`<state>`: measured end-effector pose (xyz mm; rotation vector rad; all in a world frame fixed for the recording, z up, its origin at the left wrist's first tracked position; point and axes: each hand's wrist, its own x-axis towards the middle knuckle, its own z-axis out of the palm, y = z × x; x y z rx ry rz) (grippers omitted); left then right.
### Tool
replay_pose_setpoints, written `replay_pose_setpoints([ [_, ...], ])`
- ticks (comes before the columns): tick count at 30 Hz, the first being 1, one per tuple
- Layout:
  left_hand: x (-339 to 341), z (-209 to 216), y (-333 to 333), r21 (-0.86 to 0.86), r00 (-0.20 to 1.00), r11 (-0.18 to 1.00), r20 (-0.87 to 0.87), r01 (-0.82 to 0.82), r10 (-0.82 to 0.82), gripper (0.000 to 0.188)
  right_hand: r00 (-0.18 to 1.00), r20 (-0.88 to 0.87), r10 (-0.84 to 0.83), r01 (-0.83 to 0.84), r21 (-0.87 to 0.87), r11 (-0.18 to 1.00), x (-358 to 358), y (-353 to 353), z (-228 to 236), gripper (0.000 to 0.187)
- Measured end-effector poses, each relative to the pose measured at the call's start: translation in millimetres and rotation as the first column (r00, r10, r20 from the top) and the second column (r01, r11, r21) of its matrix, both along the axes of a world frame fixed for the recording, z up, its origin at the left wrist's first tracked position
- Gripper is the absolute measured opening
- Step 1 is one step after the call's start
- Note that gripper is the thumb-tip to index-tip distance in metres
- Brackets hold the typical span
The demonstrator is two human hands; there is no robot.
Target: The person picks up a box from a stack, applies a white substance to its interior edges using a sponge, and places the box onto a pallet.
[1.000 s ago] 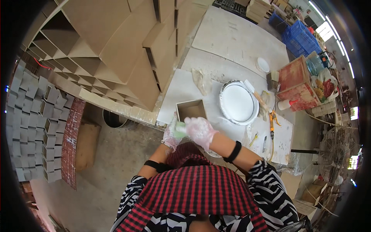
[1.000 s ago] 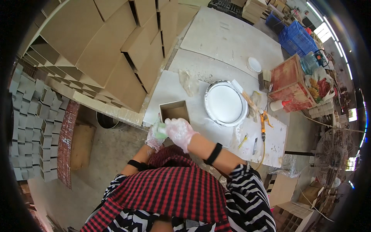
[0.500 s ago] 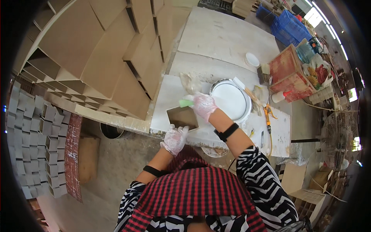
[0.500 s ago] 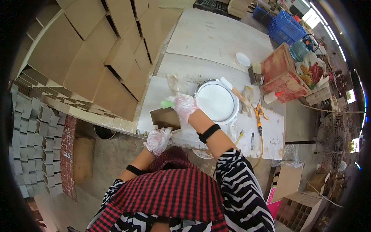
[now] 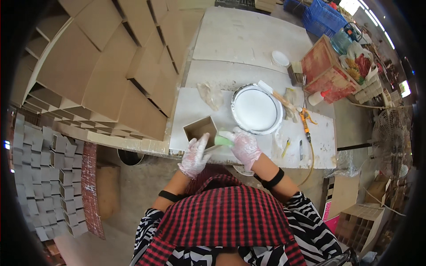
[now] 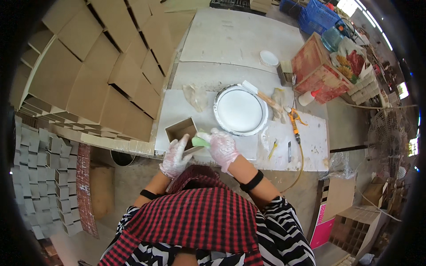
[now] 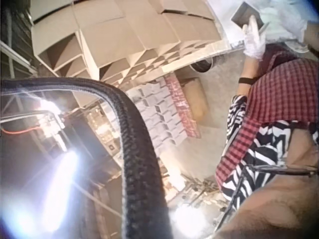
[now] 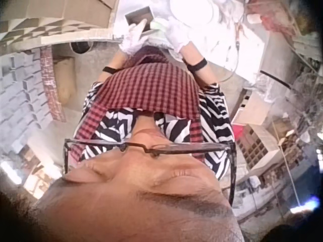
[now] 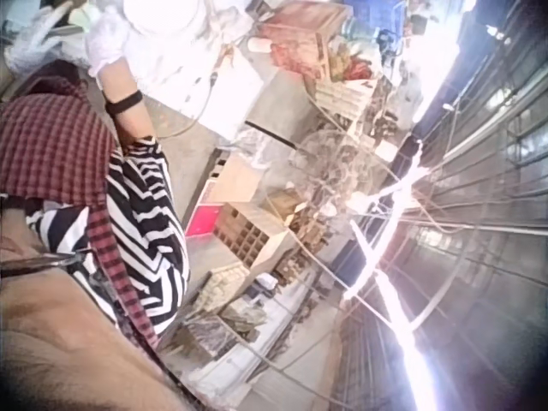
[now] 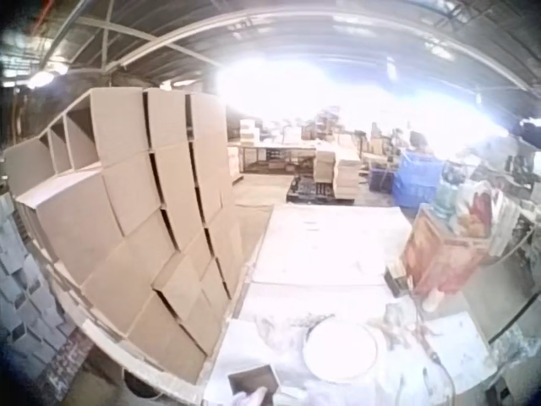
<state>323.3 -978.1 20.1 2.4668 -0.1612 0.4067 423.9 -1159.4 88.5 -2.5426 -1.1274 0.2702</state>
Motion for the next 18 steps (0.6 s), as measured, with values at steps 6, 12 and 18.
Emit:
replay_pose_setpoints([
  [6, 0, 4, 6, -0.174, 0.995, 0.985, -0.096, -0.005, -0.012, 0.084, 0.963, 0.158, 0.216, -0.216, -0.015, 0.976, -24, 20, -9, 0.017],
  [12, 9, 12, -4, 0.335, 0.935, 0.937, -0.354, 0.099, 0.028, 0.063, 0.984, -0.133, -0.118, 0.152, 0.288, 0.946, 2, -45, -16, 0.03],
  [18, 26, 42, -8, 0.15, 0.937, 0.987, -0.333, -0.054, 0.102, 0.026, 0.737, -0.607, -0.298, 0.593, 0.369, 0.716, -8, -63, -32, 0.042],
])
